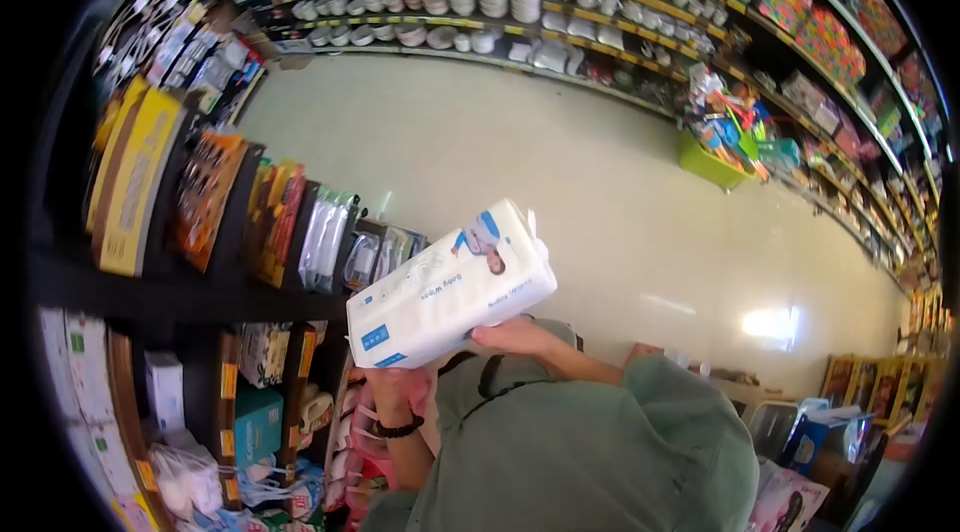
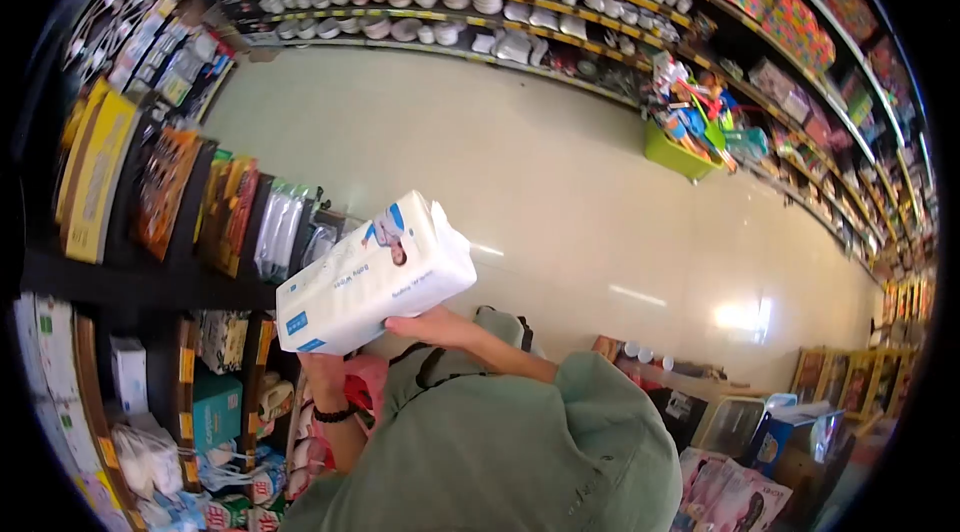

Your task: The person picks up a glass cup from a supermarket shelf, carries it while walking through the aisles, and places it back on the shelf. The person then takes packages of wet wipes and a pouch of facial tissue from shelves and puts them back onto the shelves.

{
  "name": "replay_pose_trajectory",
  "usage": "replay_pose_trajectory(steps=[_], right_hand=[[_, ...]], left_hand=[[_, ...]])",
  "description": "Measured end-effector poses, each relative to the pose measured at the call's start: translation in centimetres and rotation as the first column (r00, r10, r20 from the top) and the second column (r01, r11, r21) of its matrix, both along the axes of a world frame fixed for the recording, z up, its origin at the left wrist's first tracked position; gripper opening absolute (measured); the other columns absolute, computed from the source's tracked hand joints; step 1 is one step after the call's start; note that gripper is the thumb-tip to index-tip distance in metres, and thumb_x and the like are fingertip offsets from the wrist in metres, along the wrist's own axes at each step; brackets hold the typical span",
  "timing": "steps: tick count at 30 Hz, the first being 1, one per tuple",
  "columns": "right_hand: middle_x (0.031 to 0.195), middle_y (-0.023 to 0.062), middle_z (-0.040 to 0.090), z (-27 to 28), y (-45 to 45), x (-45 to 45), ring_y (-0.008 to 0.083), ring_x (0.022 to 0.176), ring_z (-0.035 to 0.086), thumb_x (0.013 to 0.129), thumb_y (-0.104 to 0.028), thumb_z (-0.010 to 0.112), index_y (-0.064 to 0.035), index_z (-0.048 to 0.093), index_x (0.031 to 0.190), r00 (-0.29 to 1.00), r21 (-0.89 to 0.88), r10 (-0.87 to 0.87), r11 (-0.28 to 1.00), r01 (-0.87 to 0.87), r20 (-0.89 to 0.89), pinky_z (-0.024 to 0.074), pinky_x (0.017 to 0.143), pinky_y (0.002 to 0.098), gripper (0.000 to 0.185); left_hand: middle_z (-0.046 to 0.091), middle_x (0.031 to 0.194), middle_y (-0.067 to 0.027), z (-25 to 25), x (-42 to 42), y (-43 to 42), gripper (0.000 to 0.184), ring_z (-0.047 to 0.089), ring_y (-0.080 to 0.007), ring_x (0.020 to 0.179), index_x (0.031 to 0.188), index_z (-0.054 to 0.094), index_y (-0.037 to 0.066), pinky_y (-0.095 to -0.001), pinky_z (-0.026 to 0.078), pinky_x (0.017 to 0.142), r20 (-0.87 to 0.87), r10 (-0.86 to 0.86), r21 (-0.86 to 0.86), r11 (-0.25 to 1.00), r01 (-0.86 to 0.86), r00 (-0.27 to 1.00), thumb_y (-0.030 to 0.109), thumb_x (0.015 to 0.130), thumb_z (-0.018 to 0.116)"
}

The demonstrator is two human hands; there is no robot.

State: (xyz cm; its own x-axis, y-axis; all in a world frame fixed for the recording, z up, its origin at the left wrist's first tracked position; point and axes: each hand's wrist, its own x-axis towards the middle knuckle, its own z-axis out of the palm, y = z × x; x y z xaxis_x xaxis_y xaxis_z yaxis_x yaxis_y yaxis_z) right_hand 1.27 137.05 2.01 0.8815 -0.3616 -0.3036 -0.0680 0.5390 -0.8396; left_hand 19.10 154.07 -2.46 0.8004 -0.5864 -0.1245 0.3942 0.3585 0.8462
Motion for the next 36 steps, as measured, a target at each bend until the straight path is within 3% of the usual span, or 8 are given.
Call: replay_pose_trajectory(steps=[4,9,12,15,18,25,28,36], right_hand=[[0.132,0.0079,0.057,-2.2,-4.0,-1.2,0.0193,0.122,0.05,0.089,-0.022,0.072,-0.0016,0.051,0.136,0.998,-0.017,-0.034,0.999,0.035,0.052,0.0433,0.101,0.035,0.055],[0.141,0.0096,0.048,-4.4,-11.6,-3.4,0.0215,0.128,0.046,0.093,-0.027,0.066,-0.0033,0.036,0.146,0.94,-0.044,-0.342,0.939,0.342,0.01,0.0398,0.106,0.0378,0.065],[0.146,0.0098,0.042,-5.2,-17.7,-2.8,0.0224,0.131,0.043,0.096,-0.033,0.061,-0.004,0.028,0.15,0.676,0.173,-0.638,0.761,0.625,0.37,0.0379,0.108,0.0391,0.069],[0.141,0.0093,0.047,-3.8,-24.2,-3.2,0.0204,0.129,0.045,0.1,-0.034,0.055,-0.0032,0.031,0.149,0.705,0.139,-0.6,0.79,0.597,0.378,0.0384,0.107,0.0371,0.063],[0.137,0.0087,0.051,-3.0,-30.4,-2.4,0.0176,0.127,0.047,0.103,-0.029,0.049,-0.0023,0.036,0.147,0.866,-0.208,-0.499,0.849,0.486,-0.011,0.0393,0.105,0.034,0.053],[0.122,0.0068,0.061,-1.1,-43.1,5.9,0.0125,0.108,0.056,0.107,-0.027,0.039,0.0005,0.047,0.14,0.786,-0.277,-0.616,0.765,0.581,-0.055,0.0452,0.094,0.0281,0.043],[0.119,0.0067,0.062,-0.5,-46.8,10.0,0.0115,0.105,0.057,0.108,-0.027,0.038,0.0003,0.048,0.138,0.776,-0.172,-0.63,0.769,0.616,-0.037,0.0462,0.092,0.0267,0.043],[0.117,0.0106,0.062,-5.7,-58.7,21.4,0.0153,0.105,0.06,0.104,-0.028,0.048,0.0018,0.051,0.131,0.817,-0.068,-0.577,0.814,0.577,0.014,0.0497,0.088,0.0287,0.04]], left_hand=[[0.048,0.141,-0.0147,1.4,-0.8,-5.5,0.082,0.049,-0.0297,0.129,0.146,0.033,0.002,-0.042,0.041,0.107,0.422,-0.488,0.426,0.85,0.308,0.764,0.02,0.078,0.075],[0.05,0.138,-0.015,0.0,-0.1,-17.5,0.085,0.05,-0.0293,0.126,0.143,0.035,-0.001,-0.0413,0.041,0.107,0.184,-0.359,0.147,0.931,0.335,0.915,0.014,0.071,0.077],[0.05,0.137,-0.0141,-3.2,1.8,-23.2,0.076,0.048,-0.0303,0.128,0.143,0.037,0.0,-0.042,0.04,0.108,-0.03,-0.352,0.016,0.936,0.352,0.936,0.013,0.075,0.071],[0.053,0.136,-0.0128,-7.9,5.5,-28.6,0.065,0.049,-0.0311,0.128,0.141,0.042,0.001,-0.0446,0.039,0.108,-0.241,-0.439,-0.042,0.896,0.443,0.866,0.018,0.083,0.065],[0.052,0.138,-0.0129,-6.9,7.9,-34.9,0.061,0.048,-0.0305,0.129,0.142,0.041,0.001,-0.0442,0.037,0.11,-0.204,-0.644,-0.015,0.755,0.656,0.737,0.022,0.089,0.062],[0.048,0.145,-0.0108,-4.0,14.6,-48.0,0.066,0.047,-0.0267,0.132,0.147,0.037,0.005,-0.0426,0.034,0.113,-0.174,-0.731,-0.227,0.682,0.695,0.66,0.054,0.104,0.03],[0.048,0.145,-0.011,-3.6,17.6,-51.1,0.065,0.047,-0.0261,0.132,0.147,0.037,0.005,-0.0424,0.034,0.113,-0.227,-0.628,-0.222,0.777,0.589,0.744,0.053,0.104,0.033],[0.06,0.121,-0.0119,-1.0,23.2,-59.0,0.046,0.06,-0.0175,0.109,0.136,0.048,-0.003,-0.0308,0.046,0.094,0.289,-0.217,0.174,0.97,0.172,0.932,0.029,0.107,0.032]])
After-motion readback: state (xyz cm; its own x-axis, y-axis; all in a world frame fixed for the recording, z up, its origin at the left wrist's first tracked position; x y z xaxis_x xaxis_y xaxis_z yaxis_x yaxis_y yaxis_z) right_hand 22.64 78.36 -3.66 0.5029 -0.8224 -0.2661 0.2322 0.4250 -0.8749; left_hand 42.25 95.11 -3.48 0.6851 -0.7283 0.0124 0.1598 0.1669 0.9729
